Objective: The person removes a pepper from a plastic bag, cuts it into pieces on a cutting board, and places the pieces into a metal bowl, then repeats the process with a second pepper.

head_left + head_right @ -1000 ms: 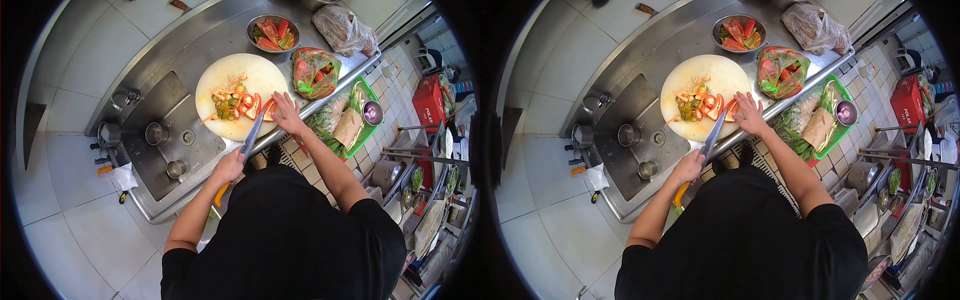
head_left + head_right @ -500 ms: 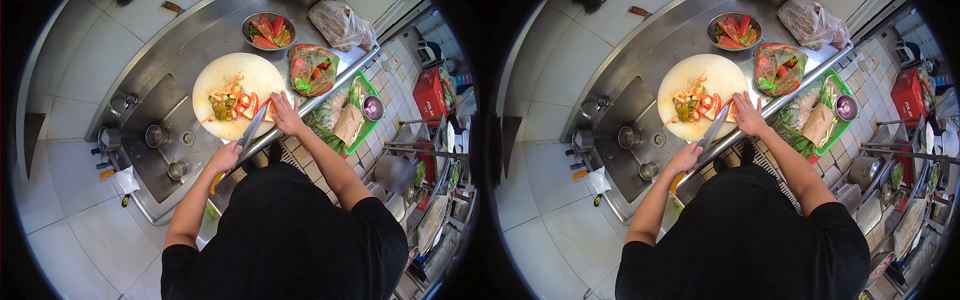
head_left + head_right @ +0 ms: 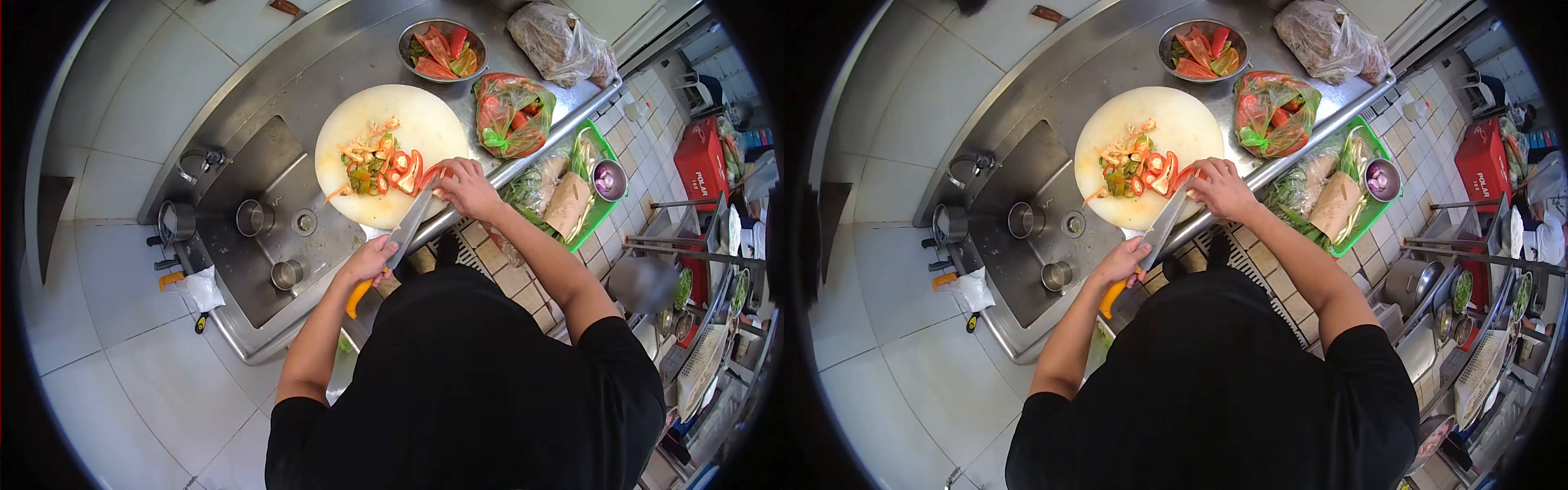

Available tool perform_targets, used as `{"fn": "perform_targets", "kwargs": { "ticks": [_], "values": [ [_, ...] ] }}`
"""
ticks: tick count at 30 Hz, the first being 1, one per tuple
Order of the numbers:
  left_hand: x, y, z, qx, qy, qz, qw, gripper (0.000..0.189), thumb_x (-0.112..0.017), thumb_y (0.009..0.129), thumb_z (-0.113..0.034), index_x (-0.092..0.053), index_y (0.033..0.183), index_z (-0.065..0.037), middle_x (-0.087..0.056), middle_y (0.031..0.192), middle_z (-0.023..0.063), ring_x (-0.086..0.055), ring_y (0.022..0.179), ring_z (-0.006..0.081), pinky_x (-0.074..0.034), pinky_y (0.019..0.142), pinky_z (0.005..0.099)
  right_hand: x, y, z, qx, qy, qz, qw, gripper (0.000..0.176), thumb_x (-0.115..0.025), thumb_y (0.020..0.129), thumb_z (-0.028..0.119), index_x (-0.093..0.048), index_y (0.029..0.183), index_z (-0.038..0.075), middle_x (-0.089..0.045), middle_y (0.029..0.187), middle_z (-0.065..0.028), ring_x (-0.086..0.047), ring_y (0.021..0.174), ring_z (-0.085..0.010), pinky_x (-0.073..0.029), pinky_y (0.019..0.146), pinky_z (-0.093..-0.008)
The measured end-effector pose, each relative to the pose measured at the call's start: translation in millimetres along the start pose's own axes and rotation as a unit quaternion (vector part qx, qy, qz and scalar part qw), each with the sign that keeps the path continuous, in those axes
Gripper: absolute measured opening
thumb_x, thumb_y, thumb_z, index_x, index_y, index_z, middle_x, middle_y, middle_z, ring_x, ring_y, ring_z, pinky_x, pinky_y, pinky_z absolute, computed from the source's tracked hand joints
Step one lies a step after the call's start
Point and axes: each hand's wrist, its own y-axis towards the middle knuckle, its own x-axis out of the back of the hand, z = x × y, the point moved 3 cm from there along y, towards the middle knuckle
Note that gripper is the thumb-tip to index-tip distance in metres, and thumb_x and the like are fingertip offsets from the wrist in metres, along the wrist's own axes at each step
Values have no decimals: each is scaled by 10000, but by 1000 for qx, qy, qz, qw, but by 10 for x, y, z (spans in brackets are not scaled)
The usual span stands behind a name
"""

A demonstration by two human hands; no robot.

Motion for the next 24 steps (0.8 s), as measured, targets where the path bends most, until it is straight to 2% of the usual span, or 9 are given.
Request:
{"fn": "perform_targets", "kwargs": {
  "ticks": [4, 9, 12, 13, 15, 17, 21, 23, 24],
  "values": [
    [87, -101, -54, 24, 85, -44, 995, 227, -409, 1065, -279, -527, 1113, -90, -562, 575, 62, -476, 360, 126, -390, 343, 279, -5, 93, -54, 56, 33, 78, 995, 176, -642, 820, 130, -571, 978, 102, -583, 1094, -71, -523, 1098, -288, -427, 938, -403],
    [159, -113, -254, 8, 253, -110, 961, 274, -443, 1039, -301, -559, 1024, -54, -586, 593, 99, -551, 420, 196, -463, 444, 361, 10, 284, -128, 61, 111, 152, 980, 150, -592, 836, 70, -594, 986, 66, -602, 1054, -125, -563, 1029, -326, -440, 942, -422],
    [174, -129, -318, -6, 342, -138, 930, 309, -457, 1019, -317, -574, 1026, -31, -649, 728, 176, -657, 626, 304, -531, 636, 438, 107, 361, -418, -111, 289, 111, 944, 175, -539, 944, 102, -598, 1087, 21, -626, 1042, -176, -602, 1027, -320, -470, 928, -393],
    [180, -116, -295, -7, 337, -145, 930, 309, -457, 1019, -317, -574, 1026, -31, -649, 728, 176, -657, 626, 304, -531, 636, 438, 160, 390, -532, -194, 342, 100, 914, 198, -537, 975, 137, -597, 1123, 21, -643, 1061, -129, -604, 1026, -229, -466, 932, -351],
    [183, -72, -245, -28, 371, -156, 915, 331, -460, 1005, -322, -587, 1056, -20, -672, 908, 241, -666, 869, 396, -513, 809, 489, 259, 525, -647, -187, 437, 29, 880, 222, -541, 993, 166, -593, 1159, 27, -645, 1069, -85, -591, 1009, -166, -469, 913, -329],
    [157, -83, -269, -21, 364, -155, 918, 335, -462, 1001, -322, -589, 1072, -20, -664, 960, 259, -646, 932, 419, -498, 844, 505, 471, 772, -438, -185, 420, 31, 888, 238, -568, 977, 144, -594, 1184, 29, -641, 1027, -42, -578, 994, -130, -472, 905, -313],
    [116, -76, -235, -30, 371, -177, 911, 327, -467, 994, -320, -591, 1082, -31, -655, 995, 278, -627, 973, 450, -485, 864, 524, 577, 1107, 94, -106, 414, 46, 903, 525, -624, 957, 135, -427, 1439, 69, -540, 1264, -113, -570, 1023, -180, -450, 988, -312],
    [113, -107, -160, -52, 372, -193, 907, 313, -470, 990, -318, -589, 1061, -38, -652, 989, 281, -623, 967, 455, -485, 857, 527, 159, 1002, -190, -88, 135, -2, 987, 700, -686, 823, 150, -409, 1462, 87, -487, 1345, -231, -559, 1149, -371, -461, 1010, -439],
    [115, -165, -150, -59, 367, -195, 908, 308, -477, 987, -321, -587, 1049, -40, -653, 985, 278, -617, 970, 460, -486, 852, 526, 81, 874, -247, -147, 25, 84, 985, 636, -672, 793, 147, -478, 1393, 63, -478, 1339, -236, -518, 1200, -410, -440, 1040, -464]
  ]
}}
